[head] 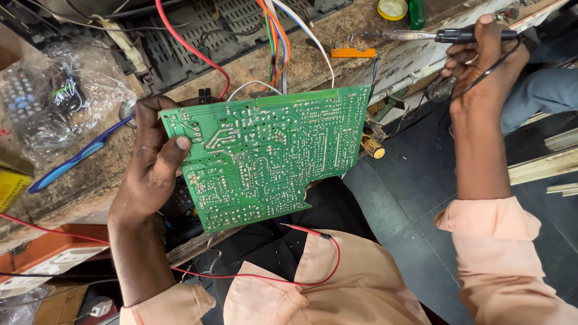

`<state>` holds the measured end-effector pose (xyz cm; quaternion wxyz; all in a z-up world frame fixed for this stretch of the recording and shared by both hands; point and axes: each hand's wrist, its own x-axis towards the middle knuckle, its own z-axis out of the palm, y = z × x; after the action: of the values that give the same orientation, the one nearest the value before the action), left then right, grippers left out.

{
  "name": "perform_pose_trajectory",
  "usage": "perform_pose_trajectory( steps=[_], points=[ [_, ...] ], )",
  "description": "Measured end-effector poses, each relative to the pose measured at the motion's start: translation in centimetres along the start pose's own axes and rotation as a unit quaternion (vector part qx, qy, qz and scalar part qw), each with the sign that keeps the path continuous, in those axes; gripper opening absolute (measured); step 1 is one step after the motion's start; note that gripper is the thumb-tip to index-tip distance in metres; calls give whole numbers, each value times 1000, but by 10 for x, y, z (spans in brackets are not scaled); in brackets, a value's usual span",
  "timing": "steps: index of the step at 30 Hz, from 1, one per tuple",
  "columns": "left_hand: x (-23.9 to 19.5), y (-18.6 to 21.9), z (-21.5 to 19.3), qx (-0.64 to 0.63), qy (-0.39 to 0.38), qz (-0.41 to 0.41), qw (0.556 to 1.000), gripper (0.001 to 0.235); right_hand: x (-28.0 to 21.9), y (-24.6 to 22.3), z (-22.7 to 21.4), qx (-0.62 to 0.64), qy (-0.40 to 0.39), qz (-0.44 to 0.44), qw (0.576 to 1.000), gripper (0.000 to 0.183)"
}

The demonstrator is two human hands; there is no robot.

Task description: The person holds a green circuit board and uses a soldering iron to work on specific connection points. They also use a multimeter to test electrical continuity on the board and handle a separate power supply unit with attached wires.

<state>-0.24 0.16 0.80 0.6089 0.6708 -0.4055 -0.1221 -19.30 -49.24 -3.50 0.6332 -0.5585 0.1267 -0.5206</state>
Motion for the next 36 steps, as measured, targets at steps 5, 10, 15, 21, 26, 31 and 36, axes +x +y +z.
perform_pose_trajectory(
  steps=[5, 10, 15, 21, 26, 31, 36],
  points=[
    [0, 0, 0, -20, 1, -17, 1000, 48, 3, 5, -24, -6, 10, 22, 1000, 37],
    [-2, 2, -1, -46, -23, 17, 999, 43, 37, 37, -81, 243, -111, 169, 949, 19],
    [-2, 2, 1, -83, -34, 9, 996, 47, -14, 64, -101, 348, -190, 228, 889, 19],
    [1, -1, 1, -94, -46, 33, 994, 46, -149, -56, 50, 112, -58, 70, 990, 18],
    [2, -6, 1, -79, -37, 43, 995, 48, -191, -106, 154, 43, -136, -22, 989, 24],
    [3, -12, 1, -103, -55, 62, 991, 37, -200, -104, 162, 0, -181, -41, 983, 27],
    [4, -14, 2, -103, -50, 68, 991, 35, -205, -97, 164, -39, -183, -116, 975, 29]
  ],
)
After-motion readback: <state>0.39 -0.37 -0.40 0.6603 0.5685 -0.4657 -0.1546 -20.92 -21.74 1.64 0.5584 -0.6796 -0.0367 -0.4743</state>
